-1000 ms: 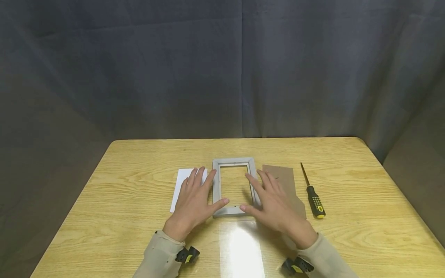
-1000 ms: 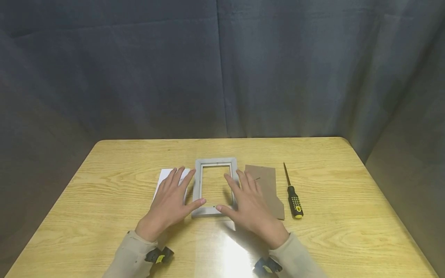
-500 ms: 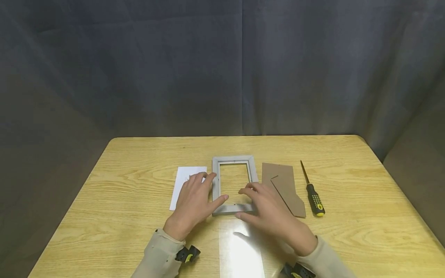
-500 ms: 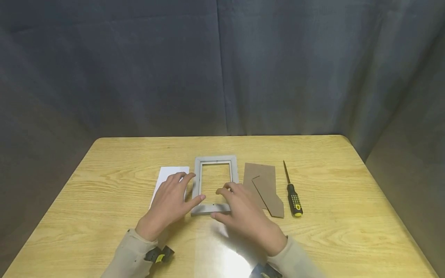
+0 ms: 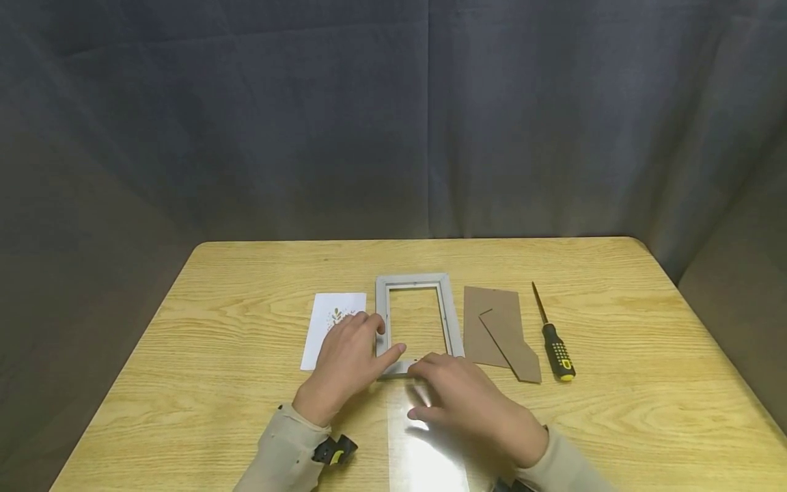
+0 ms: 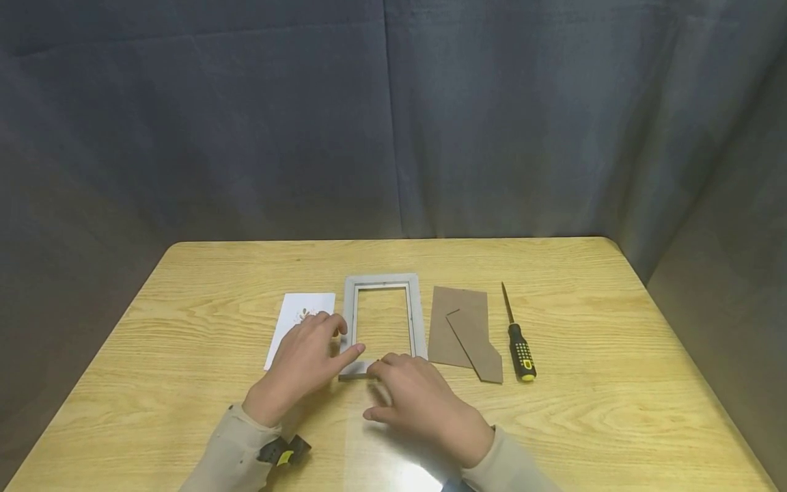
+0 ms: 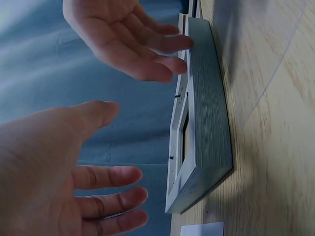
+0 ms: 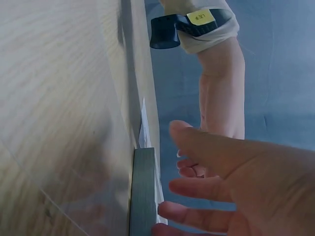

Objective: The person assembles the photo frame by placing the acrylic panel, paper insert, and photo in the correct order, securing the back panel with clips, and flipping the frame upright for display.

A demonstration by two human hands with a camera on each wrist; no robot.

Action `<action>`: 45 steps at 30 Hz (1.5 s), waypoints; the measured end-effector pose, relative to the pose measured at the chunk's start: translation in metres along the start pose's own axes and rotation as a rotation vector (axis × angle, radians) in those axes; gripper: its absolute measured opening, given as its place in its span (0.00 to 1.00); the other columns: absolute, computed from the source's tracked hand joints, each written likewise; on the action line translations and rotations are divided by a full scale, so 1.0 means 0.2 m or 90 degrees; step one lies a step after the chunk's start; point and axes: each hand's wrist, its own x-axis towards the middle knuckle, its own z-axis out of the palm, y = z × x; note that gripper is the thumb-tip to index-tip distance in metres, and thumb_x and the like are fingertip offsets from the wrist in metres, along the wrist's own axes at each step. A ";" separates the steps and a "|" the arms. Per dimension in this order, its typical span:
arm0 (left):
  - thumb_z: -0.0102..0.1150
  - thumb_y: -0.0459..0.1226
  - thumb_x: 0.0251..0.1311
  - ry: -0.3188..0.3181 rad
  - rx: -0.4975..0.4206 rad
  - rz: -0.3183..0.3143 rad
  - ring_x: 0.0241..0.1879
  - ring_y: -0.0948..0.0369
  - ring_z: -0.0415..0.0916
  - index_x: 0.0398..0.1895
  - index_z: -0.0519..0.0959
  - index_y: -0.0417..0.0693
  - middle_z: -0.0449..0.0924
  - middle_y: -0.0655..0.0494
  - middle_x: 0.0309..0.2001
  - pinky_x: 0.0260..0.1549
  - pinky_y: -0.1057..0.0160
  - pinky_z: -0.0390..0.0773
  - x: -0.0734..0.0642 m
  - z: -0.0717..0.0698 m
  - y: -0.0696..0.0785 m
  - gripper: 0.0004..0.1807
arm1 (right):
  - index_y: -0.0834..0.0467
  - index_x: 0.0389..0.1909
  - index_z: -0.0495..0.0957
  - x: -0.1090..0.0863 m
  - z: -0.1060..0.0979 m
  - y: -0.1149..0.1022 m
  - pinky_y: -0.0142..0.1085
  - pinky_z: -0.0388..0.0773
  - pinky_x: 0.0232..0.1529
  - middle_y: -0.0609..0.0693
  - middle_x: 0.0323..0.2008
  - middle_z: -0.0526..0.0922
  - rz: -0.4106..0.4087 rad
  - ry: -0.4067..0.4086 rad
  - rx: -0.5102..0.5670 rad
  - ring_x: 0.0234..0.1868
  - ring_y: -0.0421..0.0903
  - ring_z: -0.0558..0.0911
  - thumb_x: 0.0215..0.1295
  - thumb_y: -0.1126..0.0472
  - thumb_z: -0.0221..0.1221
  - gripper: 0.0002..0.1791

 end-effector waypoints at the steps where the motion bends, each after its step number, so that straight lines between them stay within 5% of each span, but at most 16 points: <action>1: 0.67 0.58 0.59 -0.002 0.001 0.001 0.28 0.61 0.66 0.38 0.81 0.47 0.73 0.60 0.27 0.34 0.61 0.73 0.00 0.00 0.00 0.23 | 0.56 0.51 0.83 0.00 0.00 -0.01 0.37 0.80 0.41 0.47 0.43 0.87 0.005 -0.006 -0.006 0.37 0.41 0.82 0.53 0.45 0.73 0.28; 20: 0.68 0.57 0.58 0.002 -0.004 0.005 0.22 0.63 0.65 0.28 0.78 0.48 0.74 0.61 0.23 0.21 0.66 0.65 -0.01 0.01 0.02 0.22 | 0.49 0.48 0.78 -0.05 0.06 -0.10 0.34 0.73 0.38 0.43 0.41 0.79 0.020 -0.086 -0.080 0.38 0.40 0.74 0.37 0.48 0.81 0.34; 38: 0.69 0.56 0.57 0.010 -0.002 0.010 0.21 0.63 0.64 0.28 0.78 0.49 0.73 0.61 0.22 0.20 0.67 0.63 0.00 0.02 0.01 0.22 | 0.49 0.52 0.72 -0.06 0.06 -0.08 0.33 0.63 0.40 0.45 0.37 0.69 0.064 -0.127 0.022 0.37 0.42 0.64 0.29 0.52 0.83 0.44; 45: 0.68 0.56 0.58 0.009 -0.017 0.000 0.21 0.63 0.64 0.36 0.81 0.47 0.70 0.61 0.21 0.18 0.67 0.61 0.00 0.02 0.01 0.21 | 0.49 0.50 0.76 -0.06 0.04 -0.07 0.34 0.63 0.40 0.45 0.40 0.74 0.059 -0.117 -0.018 0.38 0.42 0.64 0.28 0.49 0.83 0.42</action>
